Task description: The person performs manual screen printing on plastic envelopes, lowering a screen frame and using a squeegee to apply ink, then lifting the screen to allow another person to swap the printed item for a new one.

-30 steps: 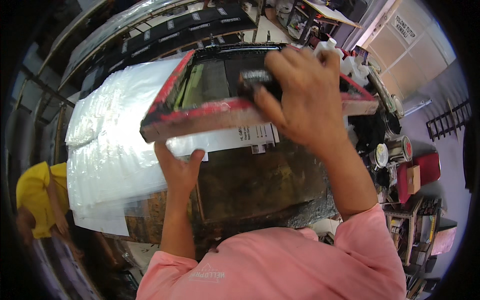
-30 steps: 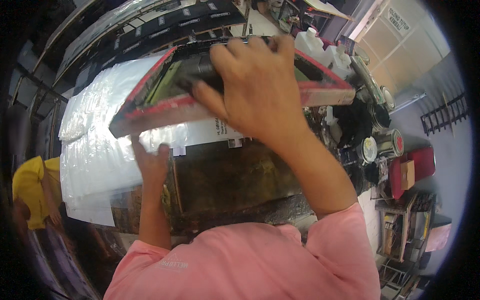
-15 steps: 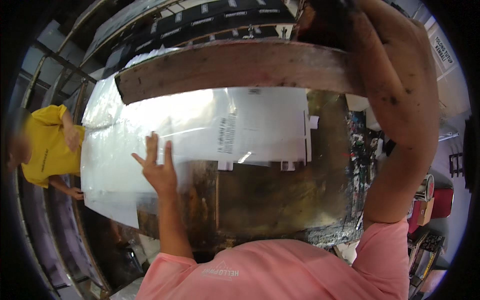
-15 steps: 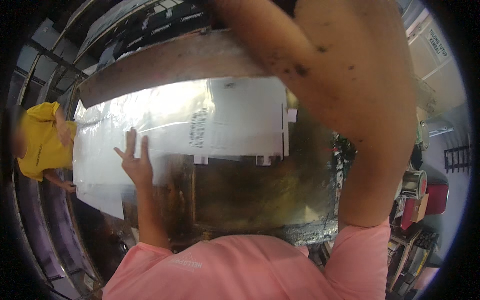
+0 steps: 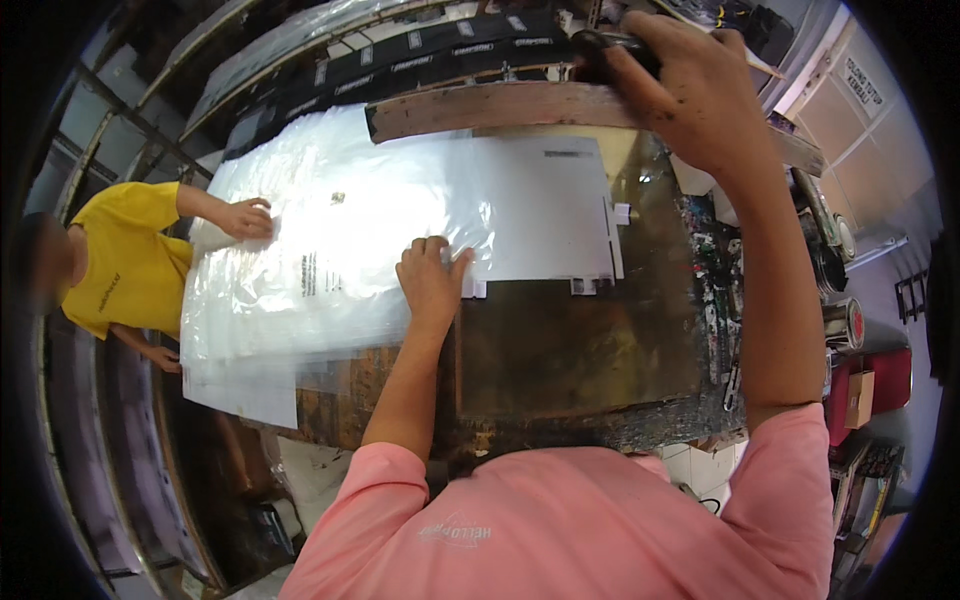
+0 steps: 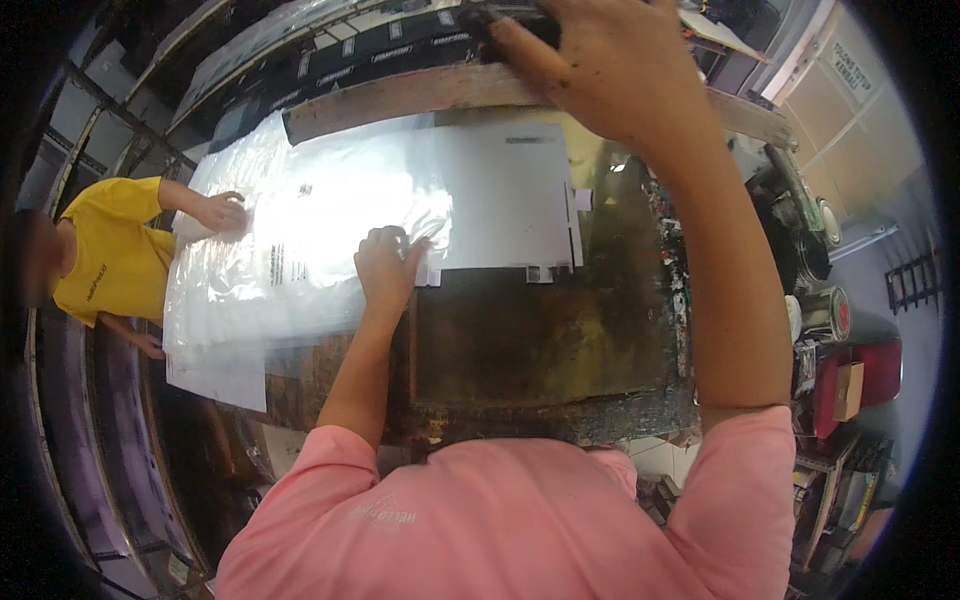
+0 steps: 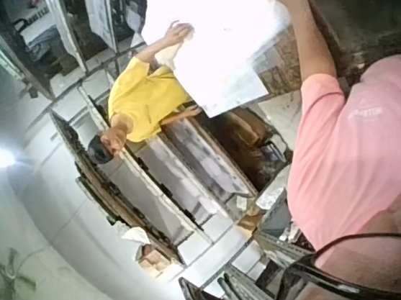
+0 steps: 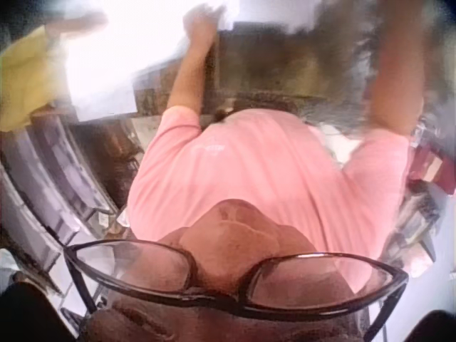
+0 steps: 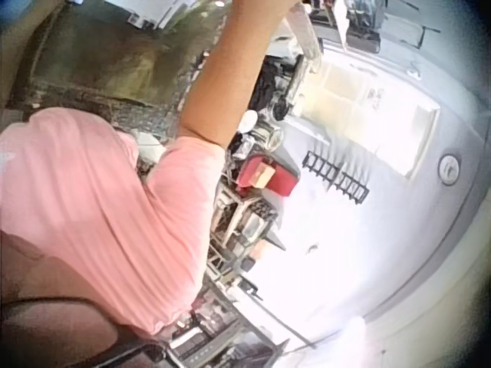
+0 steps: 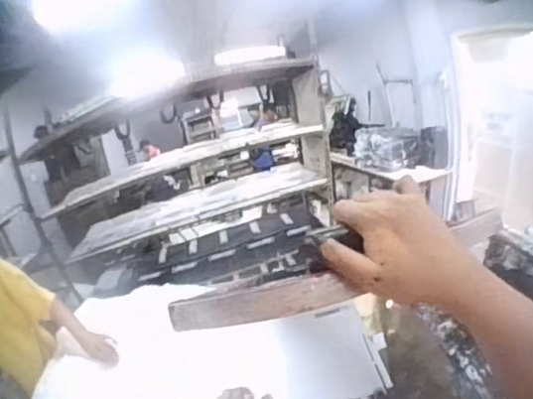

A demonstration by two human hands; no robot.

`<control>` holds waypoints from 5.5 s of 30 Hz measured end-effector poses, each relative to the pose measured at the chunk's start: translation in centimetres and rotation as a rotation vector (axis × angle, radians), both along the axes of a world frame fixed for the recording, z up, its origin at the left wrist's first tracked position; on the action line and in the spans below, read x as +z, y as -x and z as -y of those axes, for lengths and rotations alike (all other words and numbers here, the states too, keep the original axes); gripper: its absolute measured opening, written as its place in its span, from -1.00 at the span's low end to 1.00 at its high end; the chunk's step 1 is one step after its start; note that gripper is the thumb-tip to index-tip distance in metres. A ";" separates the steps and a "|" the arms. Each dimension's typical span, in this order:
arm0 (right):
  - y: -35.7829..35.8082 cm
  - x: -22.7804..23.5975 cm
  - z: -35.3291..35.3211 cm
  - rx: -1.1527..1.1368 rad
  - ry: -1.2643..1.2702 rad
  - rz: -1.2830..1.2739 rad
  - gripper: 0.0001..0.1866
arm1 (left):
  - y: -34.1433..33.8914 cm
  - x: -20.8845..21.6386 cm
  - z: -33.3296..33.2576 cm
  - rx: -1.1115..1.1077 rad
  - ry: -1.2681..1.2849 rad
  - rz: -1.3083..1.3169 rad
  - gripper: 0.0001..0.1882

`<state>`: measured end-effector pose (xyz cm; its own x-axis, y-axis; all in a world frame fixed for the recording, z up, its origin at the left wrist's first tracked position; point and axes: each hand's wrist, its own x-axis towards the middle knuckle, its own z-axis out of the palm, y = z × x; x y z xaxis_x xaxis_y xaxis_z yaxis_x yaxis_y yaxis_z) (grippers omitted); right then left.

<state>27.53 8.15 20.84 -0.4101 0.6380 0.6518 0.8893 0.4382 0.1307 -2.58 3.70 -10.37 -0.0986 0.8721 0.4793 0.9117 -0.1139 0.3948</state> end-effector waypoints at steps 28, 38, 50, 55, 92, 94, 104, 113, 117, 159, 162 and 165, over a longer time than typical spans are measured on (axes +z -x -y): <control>0.2 1.4 -0.6 0.092 0.075 -0.105 -0.49 | -14.4 2.5 2.4 -0.591 0.130 -0.160 0.11; -3.8 -7.5 2.4 0.221 0.500 0.136 -0.41 | -2.9 13.4 6.3 -0.393 0.182 1.235 0.10; -0.9 -27.4 -19.7 -0.049 0.110 0.110 -0.48 | -1.1 2.0 10.9 -0.116 0.253 0.168 0.26; 0.5 -27.0 -15.3 -0.090 0.249 0.171 -0.59 | -1.0 2.0 11.3 -0.099 0.274 0.138 0.23; 2.1 2.3 0.4 -0.020 0.077 -0.057 -0.41 | 5.1 4.1 1.6 0.219 -0.023 0.216 -0.43; 2.4 1.7 1.4 -0.040 0.077 -0.040 -0.42 | 9.3 3.3 3.1 0.304 0.056 0.131 -0.48; 0.8 0.2 1.1 0.019 0.058 -0.074 -0.41 | -6.2 6.2 1.5 -0.357 0.198 -0.123 0.08; 1.5 0.0 0.8 0.039 0.141 -0.034 -0.33 | -13.8 1.4 1.4 -0.562 0.281 -0.206 0.23; 0.1 0.0 1.0 0.067 0.113 -0.034 -0.35 | -14.5 2.2 2.1 -0.608 0.257 -0.164 0.19; -2.5 -26.2 -19.9 0.036 0.302 0.202 -0.52 | -1.1 1.9 11.7 -0.091 0.180 0.248 0.12; -1.3 -20.9 -14.0 0.078 0.656 0.228 -0.62 | -1.1 2.4 11.7 -0.101 0.126 0.267 0.11; -1.4 -17.8 -1.6 0.195 0.547 0.245 -0.41 | -0.9 0.3 12.7 -0.066 0.137 0.638 0.09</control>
